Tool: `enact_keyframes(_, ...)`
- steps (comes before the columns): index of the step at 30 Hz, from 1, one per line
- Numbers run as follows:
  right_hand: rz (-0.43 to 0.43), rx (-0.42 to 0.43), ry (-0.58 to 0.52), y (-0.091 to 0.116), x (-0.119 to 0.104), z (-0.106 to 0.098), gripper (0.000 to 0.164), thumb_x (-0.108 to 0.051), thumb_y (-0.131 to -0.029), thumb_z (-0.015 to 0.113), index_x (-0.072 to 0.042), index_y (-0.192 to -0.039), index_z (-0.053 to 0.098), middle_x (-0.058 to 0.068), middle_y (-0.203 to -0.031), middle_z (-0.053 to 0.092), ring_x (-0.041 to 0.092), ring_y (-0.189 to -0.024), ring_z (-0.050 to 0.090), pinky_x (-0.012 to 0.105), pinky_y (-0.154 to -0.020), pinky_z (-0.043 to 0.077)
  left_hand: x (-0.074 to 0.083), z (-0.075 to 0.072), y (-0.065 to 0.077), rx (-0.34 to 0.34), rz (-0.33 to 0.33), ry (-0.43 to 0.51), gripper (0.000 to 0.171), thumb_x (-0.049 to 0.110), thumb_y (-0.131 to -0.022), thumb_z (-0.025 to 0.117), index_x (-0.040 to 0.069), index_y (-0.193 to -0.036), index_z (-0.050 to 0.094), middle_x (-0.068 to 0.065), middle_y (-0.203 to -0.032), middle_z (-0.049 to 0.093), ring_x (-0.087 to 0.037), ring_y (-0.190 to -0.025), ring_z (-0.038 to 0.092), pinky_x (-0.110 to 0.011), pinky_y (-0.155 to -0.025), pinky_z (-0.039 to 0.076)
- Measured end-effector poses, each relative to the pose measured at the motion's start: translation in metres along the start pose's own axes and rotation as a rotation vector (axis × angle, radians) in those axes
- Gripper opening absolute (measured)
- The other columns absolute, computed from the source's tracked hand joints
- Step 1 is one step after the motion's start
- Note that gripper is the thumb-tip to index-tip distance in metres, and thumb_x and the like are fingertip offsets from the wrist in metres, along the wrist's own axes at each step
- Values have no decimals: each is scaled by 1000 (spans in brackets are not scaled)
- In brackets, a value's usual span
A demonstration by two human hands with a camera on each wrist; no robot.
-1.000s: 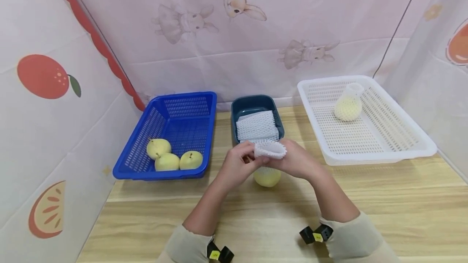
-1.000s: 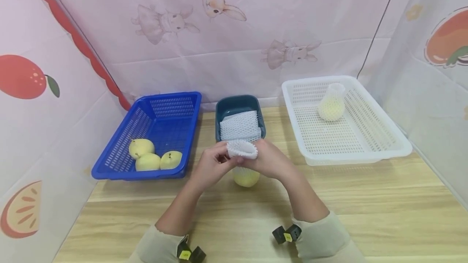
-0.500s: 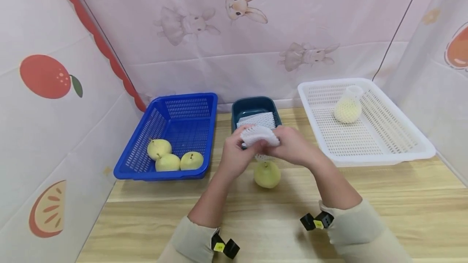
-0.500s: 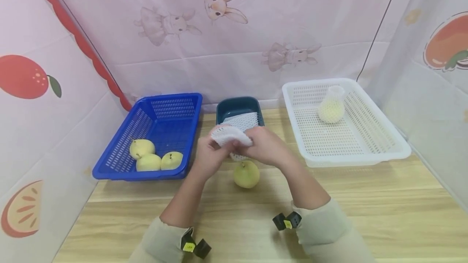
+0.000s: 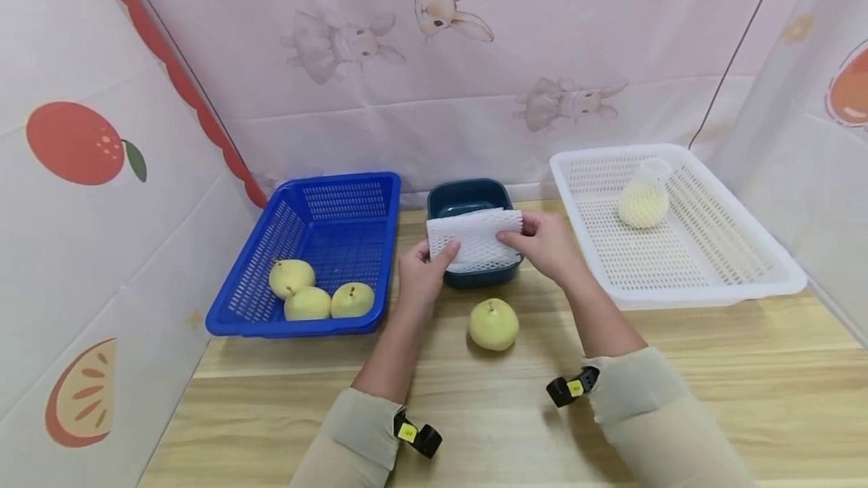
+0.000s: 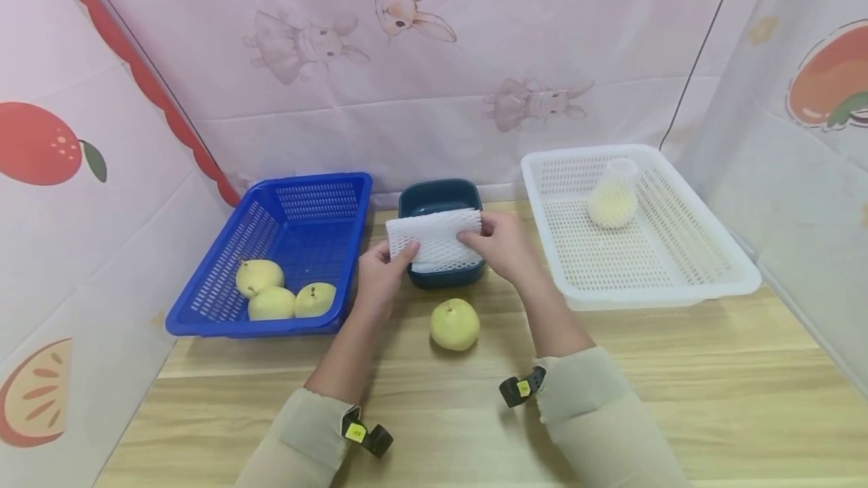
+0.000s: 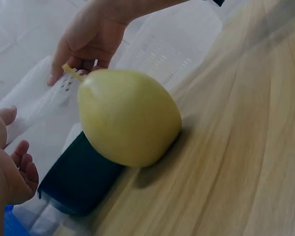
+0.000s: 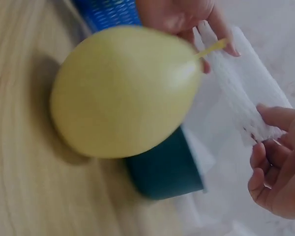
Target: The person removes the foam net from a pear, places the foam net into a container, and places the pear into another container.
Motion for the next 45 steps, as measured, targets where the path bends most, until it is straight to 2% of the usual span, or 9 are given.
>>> enact_keyframes(6,64,12,61,-14,21,9,33,-28,-84,71,-8,-110,68,11,-95,70,18,-78,60,27,-64,49,-9,-5,-7,50,5,-203,48,27,-81,74,4,-121,61,-8,-112,63,-19,-102,53,-34,-91,46)
enact_keyframes(11,70,-31,135,-23,33,12,24,-28,-84,70,-6,-94,68,10,-84,67,18,-73,56,28,-62,46,-9,-6,-7,23,141,-388,58,21,-85,69,11,-136,46,-8,-126,58,-21,-117,49,-42,-97,43)
enact_keyframes(18,2,-133,244,-32,36,23,35,-30,-82,71,-12,-65,46,-3,-58,40,15,-56,38,28,-51,33,-8,1,-5,-238,418,-837,37,27,-92,60,15,-127,56,0,-126,60,-17,-123,50,-46,-112,27)
enact_keyframes(21,-14,-143,319,-36,35,28,40,-31,-82,71,-11,-62,42,-2,-55,34,15,-52,34,27,-48,30,-11,6,-6,-371,417,-1025,39,39,-95,53,18,-128,56,2,-132,56,-16,-128,46,-55,-114,12)
enact_keyframes(24,23,-146,370,-37,32,31,30,-32,-82,71,-6,-81,57,4,-64,50,18,-59,47,30,-52,39,-16,10,-6,-461,352,-1127,44,48,-95,46,20,-128,56,3,-133,55,-16,-128,46,-61,-112,9)
enact_keyframes(29,-5,5,328,-32,25,32,66,-25,-80,73,-11,-137,44,14,-107,59,28,-95,56,42,-79,48,-21,12,-5,-491,342,-1187,46,52,-95,43,20,-123,61,3,-128,60,-18,-124,50,-64,-109,13)
enact_keyframes(33,-290,130,445,-25,20,33,39,-16,-79,73,-12,-117,63,13,-109,59,32,-100,54,45,-85,45,-22,12,-5,-477,367,-1193,45,51,-95,44,20,-121,63,3,-125,62,-20,-121,51,-65,-107,16)
enact_keyframes(36,-427,89,580,-23,19,37,21,-16,-80,72,-13,-101,72,7,-102,65,30,-96,59,44,-81,48,-23,11,-4,-471,381,-1195,44,51,-95,45,21,-120,64,4,-123,62,-21,-120,51,-66,-106,18)
enact_keyframes(45,-131,-286,697,-25,27,44,23,-23,-93,56,-18,-110,71,4,-111,69,28,-105,63,63,-91,37,-29,12,-4,-466,391,-1192,42,50,-95,45,19,-116,65,2,-116,65,-20,-110,50,-52,-99,35)
Point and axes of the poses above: each hand's wrist, its own y-axis away from the middle knuckle, its own z-axis out of the palm, x = y × z, the point moved 1 cm from there along -y, towards the middle knuckle
